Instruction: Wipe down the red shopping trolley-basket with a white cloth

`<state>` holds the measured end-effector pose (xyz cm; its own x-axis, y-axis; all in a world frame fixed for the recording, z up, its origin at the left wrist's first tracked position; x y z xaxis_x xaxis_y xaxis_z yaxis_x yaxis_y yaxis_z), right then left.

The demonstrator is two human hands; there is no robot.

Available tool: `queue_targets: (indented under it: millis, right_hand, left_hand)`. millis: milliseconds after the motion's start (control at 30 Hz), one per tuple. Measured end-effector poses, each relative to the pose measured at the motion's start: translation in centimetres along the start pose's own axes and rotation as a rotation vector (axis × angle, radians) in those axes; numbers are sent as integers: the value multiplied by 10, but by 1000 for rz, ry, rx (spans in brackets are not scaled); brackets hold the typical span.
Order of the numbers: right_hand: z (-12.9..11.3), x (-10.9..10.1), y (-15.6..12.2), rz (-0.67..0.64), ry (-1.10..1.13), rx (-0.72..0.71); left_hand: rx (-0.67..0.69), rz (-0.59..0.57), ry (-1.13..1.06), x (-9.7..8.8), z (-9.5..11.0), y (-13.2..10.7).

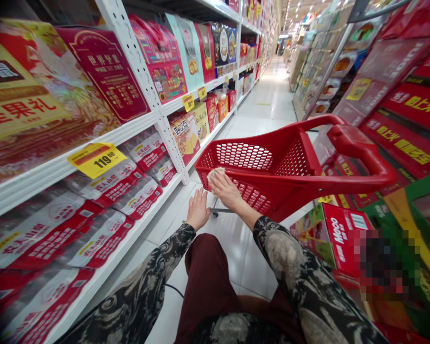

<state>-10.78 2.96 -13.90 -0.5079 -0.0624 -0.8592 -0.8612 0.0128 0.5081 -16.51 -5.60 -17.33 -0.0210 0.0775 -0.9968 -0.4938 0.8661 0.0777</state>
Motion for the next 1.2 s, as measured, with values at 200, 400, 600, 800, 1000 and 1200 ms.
queue_targets:
  millis: [200, 400, 600, 800, 1000, 1200]
  right_hand:
    - [5, 28, 2, -76, -5, 6]
    - [-3, 67, -23, -266, 1, -25]
    - [-21, 42, 43, -129, 14, -148]
    - [-13, 54, 65, -107, 0, -99]
    - [-11, 99, 9, -316, 24, -71]
    - [-13, 56, 8, -171, 37, -107]
  left_hand:
    - [-13, 6, 2, -2, -10, -1]
    - [-29, -9, -1, 3, -26, -3]
    - [-63, -30, 6, 0, -38, -1]
    - [-69, -16, 13, -1, -43, -1]
    - [-58, -45, -15, 7, -40, -2]
    - [-39, -41, -32, 3, -29, 1]
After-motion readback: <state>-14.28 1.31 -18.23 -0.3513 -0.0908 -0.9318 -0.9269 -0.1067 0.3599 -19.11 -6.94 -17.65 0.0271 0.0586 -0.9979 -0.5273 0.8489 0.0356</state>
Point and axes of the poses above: each hand's wrist, its own y-axis towards the middle knuckle, its own x-axis out of the palm, z = x × y, the point moved 8 cm from there along y, towards the middle knuckle, and after that the axes turned 11 degrees about y, right-handed, at the moved point
